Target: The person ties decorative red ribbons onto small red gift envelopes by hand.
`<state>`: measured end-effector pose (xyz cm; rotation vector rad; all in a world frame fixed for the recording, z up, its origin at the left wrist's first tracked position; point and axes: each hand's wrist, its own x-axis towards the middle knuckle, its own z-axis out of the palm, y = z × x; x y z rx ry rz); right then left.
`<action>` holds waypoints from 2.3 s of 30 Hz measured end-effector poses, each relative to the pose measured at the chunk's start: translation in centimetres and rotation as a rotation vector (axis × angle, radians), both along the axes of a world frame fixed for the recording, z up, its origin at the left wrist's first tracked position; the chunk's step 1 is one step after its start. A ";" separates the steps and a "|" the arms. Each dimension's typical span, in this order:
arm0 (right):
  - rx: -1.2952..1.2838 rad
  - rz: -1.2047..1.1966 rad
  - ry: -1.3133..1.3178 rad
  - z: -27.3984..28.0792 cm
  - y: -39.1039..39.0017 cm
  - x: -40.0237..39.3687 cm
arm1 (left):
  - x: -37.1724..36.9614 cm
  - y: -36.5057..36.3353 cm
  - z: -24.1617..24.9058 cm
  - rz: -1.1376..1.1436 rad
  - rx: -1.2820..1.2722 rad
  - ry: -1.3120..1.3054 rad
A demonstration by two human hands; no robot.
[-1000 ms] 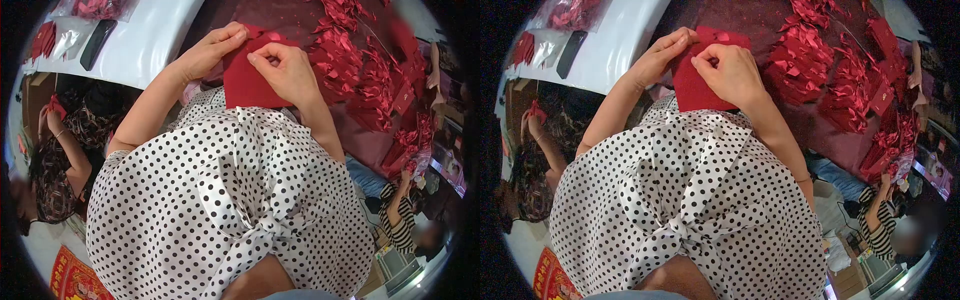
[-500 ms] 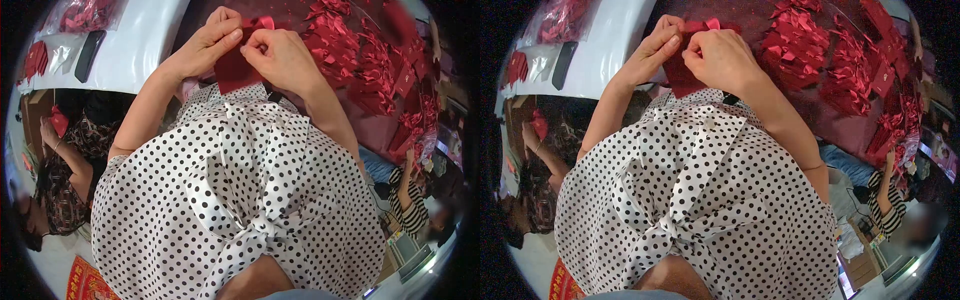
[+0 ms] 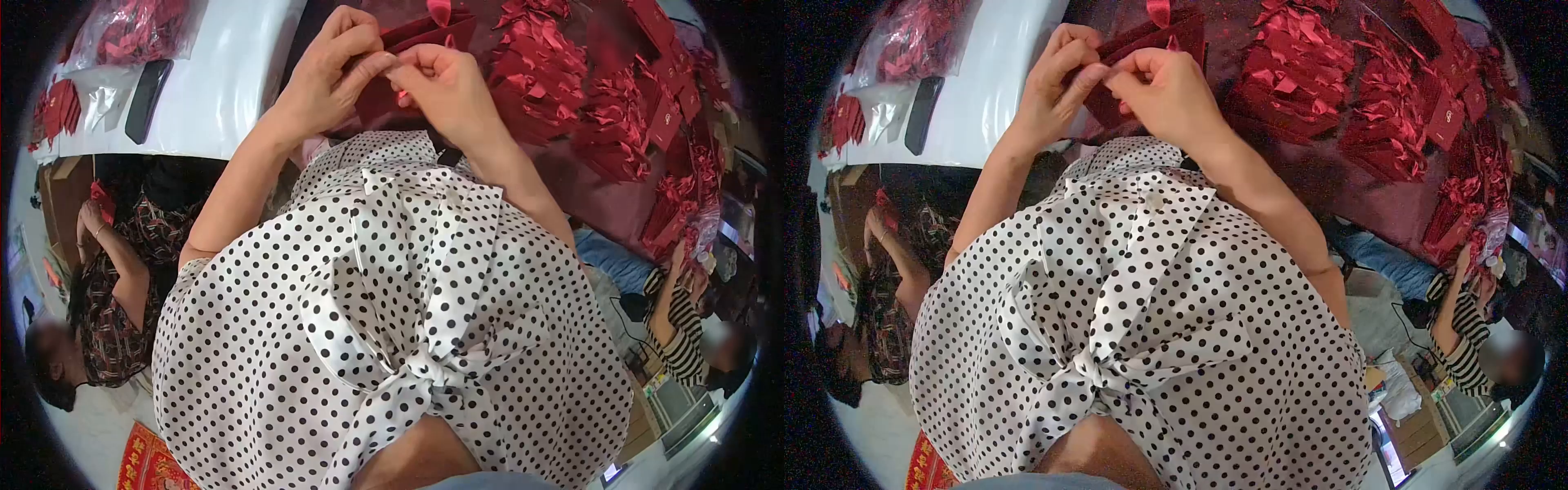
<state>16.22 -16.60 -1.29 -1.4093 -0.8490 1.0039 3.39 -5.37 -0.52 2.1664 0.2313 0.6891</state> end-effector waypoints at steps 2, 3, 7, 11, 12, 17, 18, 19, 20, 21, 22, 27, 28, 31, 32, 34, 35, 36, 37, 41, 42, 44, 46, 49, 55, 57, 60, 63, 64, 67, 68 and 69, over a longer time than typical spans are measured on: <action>-0.026 -0.015 -0.337 1.0 -0.3 0.0 | -0.1 0.0 0.2 0.008 -0.009 0.002; 0.109 -0.064 -0.629 1.0 -0.4 0.0 | -0.2 -0.1 0.2 -0.009 -0.031 -0.025; 0.272 -0.131 -0.845 1.5 -0.8 0.2 | -0.4 -0.1 0.2 -0.063 -0.032 -0.019; 0.381 -0.012 -0.946 1.8 -0.8 0.5 | -0.4 -0.4 1.1 -0.098 -0.164 0.030; 0.307 0.041 -0.911 1.9 -1.1 0.5 | -0.4 -0.5 1.5 -0.097 -0.160 0.023; 0.233 0.100 -0.745 1.8 -1.4 0.7 | -0.2 0.5 2.0 -0.176 -0.583 0.270; 0.262 0.086 -0.750 1.7 -1.3 0.5 | -0.1 0.6 2.4 -0.217 -0.579 0.247; 0.246 0.084 -0.745 1.7 -1.3 0.4 | 0.0 1.0 2.9 -0.211 -0.578 0.230; 0.251 0.094 -0.757 1.6 -1.2 0.4 | 0.0 1.7 3.5 -0.279 -0.408 0.355; 0.252 0.091 -0.724 1.4 -1.1 0.4 | 0.1 2.2 4.0 -0.343 -0.233 0.479; 0.254 0.086 -0.690 1.4 -1.0 0.5 | 0.4 2.4 4.2 -0.361 -0.121 0.531; 0.163 0.188 -0.729 3.0 -1.3 1.3 | 0.9 1.8 3.5 -0.355 -0.020 0.322; 0.166 0.191 -0.733 3.6 -1.5 1.4 | 0.8 1.7 3.6 -0.312 -0.076 0.314; 0.017 0.277 -0.780 4.4 -2.0 1.4 | 0.8 2.8 1.9 -0.190 -0.277 0.250; 0.015 0.275 -0.779 4.1 -2.2 1.3 | 0.8 4.0 1.1 -0.127 -0.361 0.190; 0.085 0.328 -0.800 3.2 -2.7 0.9 | 0.7 6.3 0.3 0.041 -1.009 0.038; 0.075 0.310 -0.788 3.6 -2.8 0.7 | 0.4 7.1 -0.6 0.041 -1.008 0.039; 0.076 0.309 -0.789 3.8 -2.6 0.7 | 0.1 7.8 -1.4 0.036 -1.089 0.042; 0.061 0.302 -0.790 4.0 -2.2 0.8 | 0.1 8.1 -1.8 0.028 -1.166 0.046; 0.104 0.185 -0.807 4.8 -1.1 1.3 | 0.1 6.1 -3.7 0.132 -1.309 0.072; 0.132 0.137 -0.780 5.1 -0.7 1.4 | 0.0 5.1 -4.0 0.181 -1.274 0.086; 0.142 0.098 -0.496 3.9 0.5 2.3 | 0.0 3.9 -4.4 0.121 -1.167 0.067; 0.130 0.070 0.048 2.8 2.4 3.0 | 0.4 2.1 -3.6 0.081 -1.067 -0.078; -0.131 -0.028 0.880 3.7 5.0 2.1 | 1.2 2.1 -1.1 0.059 -0.975 -0.072; -0.277 0.161 0.957 1.2 7.2 3.1 | -0.9 3.9 -2.0 0.095 -1.160 -0.082; -0.374 0.177 0.586 1.3 7.2 4.1 | -1.7 3.2 -1.3 0.155 -1.401 -0.202; -0.178 0.162 -0.781 -2.9 10.8 10.6 | -3.0 5.0 -2.8 0.236 -1.413 -0.149; -0.333 0.210 -1.112 -8.3 14.8 17.9 | -3.7 6.2 -3.7 0.352 -1.321 -0.015; -0.338 0.223 -1.110 -9.9 15.2 19.3 | -3.4 5.9 -3.6 0.367 -1.270 0.001; -0.338 0.263 -1.413 -11.6 17.4 21.1 | -3.5 6.3 -3.9 0.408 -1.166 0.080; -0.322 0.302 -1.404 -11.9 18.0 21.3 | -3.4 6.4 -3.9 0.403 -1.149 0.091; -0.309 0.343 -1.393 -12.2 18.5 21.6 | -3.2 6.4 -3.9 0.400 -1.136 0.104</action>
